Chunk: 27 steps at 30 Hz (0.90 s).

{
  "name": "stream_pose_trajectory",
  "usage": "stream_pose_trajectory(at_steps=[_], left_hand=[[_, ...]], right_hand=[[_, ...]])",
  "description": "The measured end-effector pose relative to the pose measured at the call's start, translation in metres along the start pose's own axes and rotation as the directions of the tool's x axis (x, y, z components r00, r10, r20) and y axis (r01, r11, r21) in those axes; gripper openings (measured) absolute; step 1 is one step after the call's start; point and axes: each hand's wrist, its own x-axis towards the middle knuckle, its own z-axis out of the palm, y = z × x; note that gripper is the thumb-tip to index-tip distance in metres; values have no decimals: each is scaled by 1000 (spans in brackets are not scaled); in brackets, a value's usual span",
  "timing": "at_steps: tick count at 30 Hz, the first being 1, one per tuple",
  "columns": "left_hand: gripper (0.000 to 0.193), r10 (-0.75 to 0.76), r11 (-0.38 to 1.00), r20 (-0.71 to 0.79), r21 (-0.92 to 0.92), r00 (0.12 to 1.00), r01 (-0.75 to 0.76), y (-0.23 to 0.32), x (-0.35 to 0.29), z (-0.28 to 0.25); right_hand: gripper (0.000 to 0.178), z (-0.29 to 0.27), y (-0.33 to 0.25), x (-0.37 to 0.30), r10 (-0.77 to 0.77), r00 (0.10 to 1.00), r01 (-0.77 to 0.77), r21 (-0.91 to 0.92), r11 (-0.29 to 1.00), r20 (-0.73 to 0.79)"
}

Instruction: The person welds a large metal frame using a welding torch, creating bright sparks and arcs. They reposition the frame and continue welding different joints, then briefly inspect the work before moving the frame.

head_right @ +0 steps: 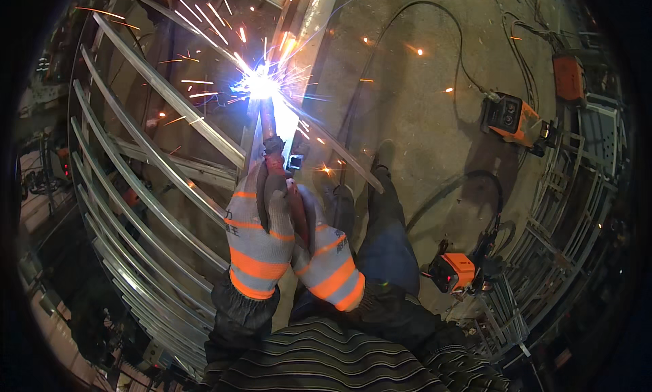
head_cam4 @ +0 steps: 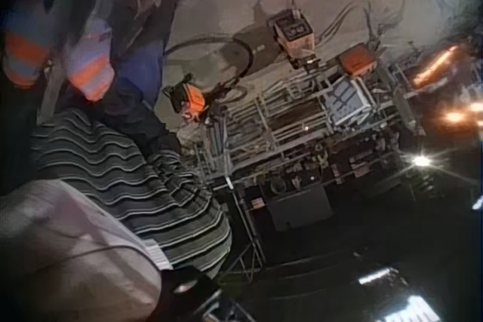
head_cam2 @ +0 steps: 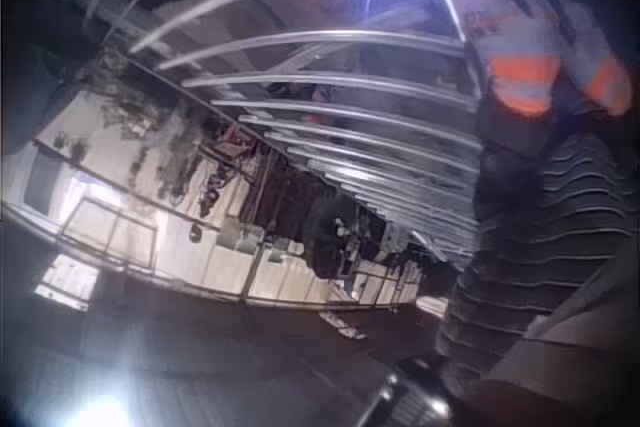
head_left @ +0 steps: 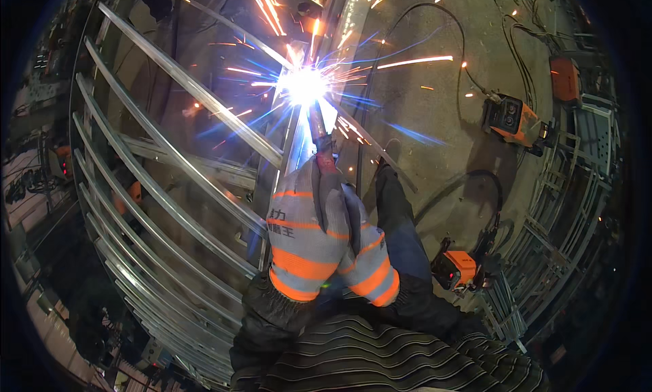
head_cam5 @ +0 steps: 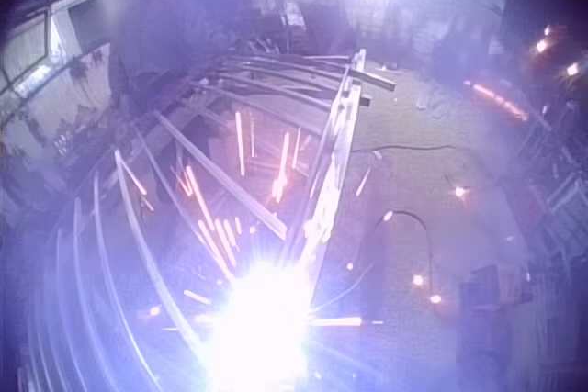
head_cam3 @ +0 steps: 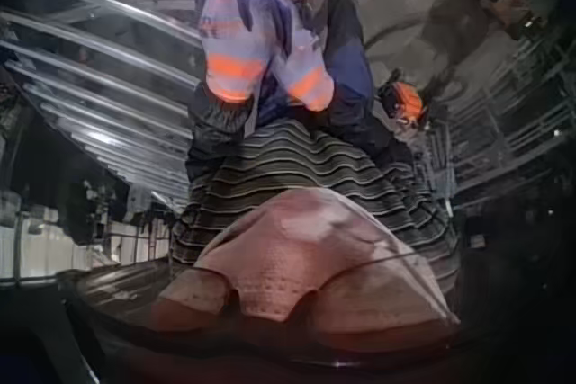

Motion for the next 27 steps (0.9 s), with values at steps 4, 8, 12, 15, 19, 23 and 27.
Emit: stream_pose_trajectory(at_steps=[4,8,12,15,19,23,27], left_hand=[[30,128,991,-16,31,992,-128,1,-4,2],[28,103,994,16,30,995,-103,4,-7,1],[23,4,999,64,41,998,-7,6,-3,1],[20,48,996,61,69,997,-52,7,2,1],[20,-62,998,83,12,995,62,11,3,-3],[23,9,1000,35,-25,999,-8,12,9,-4],[25,-31,995,55,-97,998,36,13,16,-2]], right_hand=[[74,-9,-9,-4,43,998,-42,-41,998,36],[71,-12,-10,-3,91,993,-95,54,994,70],[66,-12,-7,2,90,992,-97,69,993,90],[49,-9,-8,5,36,999,-36,44,998,-8],[53,-10,-11,8,76,997,-77,59,995,29],[61,-20,-15,7,119,992,-120,22,993,49],[59,-33,-21,12,1,1000,0,-194,981,5]])
